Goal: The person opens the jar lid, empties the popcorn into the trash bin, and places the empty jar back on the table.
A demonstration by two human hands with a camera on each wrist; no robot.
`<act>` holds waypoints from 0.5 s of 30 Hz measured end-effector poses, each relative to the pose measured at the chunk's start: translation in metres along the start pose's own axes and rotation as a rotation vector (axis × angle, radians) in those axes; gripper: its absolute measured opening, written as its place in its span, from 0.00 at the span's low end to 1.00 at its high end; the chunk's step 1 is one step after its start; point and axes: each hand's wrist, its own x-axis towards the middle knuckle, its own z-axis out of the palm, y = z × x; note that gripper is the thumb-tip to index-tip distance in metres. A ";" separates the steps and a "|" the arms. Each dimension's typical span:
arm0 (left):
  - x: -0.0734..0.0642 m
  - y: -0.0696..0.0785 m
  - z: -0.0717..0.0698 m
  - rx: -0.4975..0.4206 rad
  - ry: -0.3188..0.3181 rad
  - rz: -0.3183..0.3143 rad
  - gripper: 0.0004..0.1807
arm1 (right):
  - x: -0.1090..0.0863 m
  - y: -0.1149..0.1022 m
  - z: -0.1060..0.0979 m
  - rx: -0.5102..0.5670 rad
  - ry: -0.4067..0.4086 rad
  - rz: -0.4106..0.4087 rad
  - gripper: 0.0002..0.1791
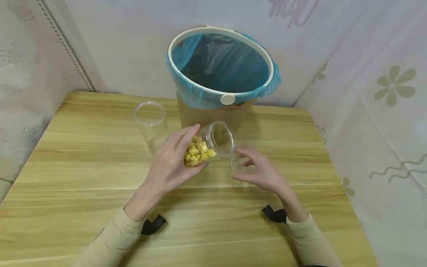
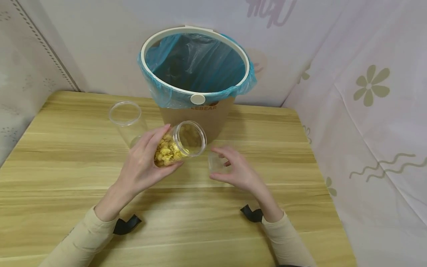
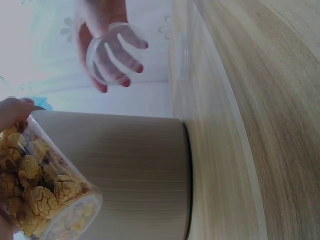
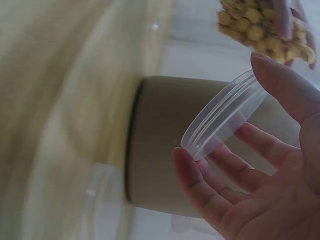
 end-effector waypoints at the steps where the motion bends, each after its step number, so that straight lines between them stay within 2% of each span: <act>1: 0.000 0.000 0.000 -0.003 0.005 0.000 0.54 | 0.000 0.001 0.002 -0.009 -0.009 -0.009 0.43; 7: -0.001 -0.001 0.000 -0.012 0.023 0.001 0.55 | -0.003 0.010 0.012 -0.085 -0.056 -0.047 0.42; 15: -0.001 0.000 -0.001 -0.007 0.020 0.004 0.55 | -0.008 0.015 0.016 -0.150 -0.089 -0.004 0.42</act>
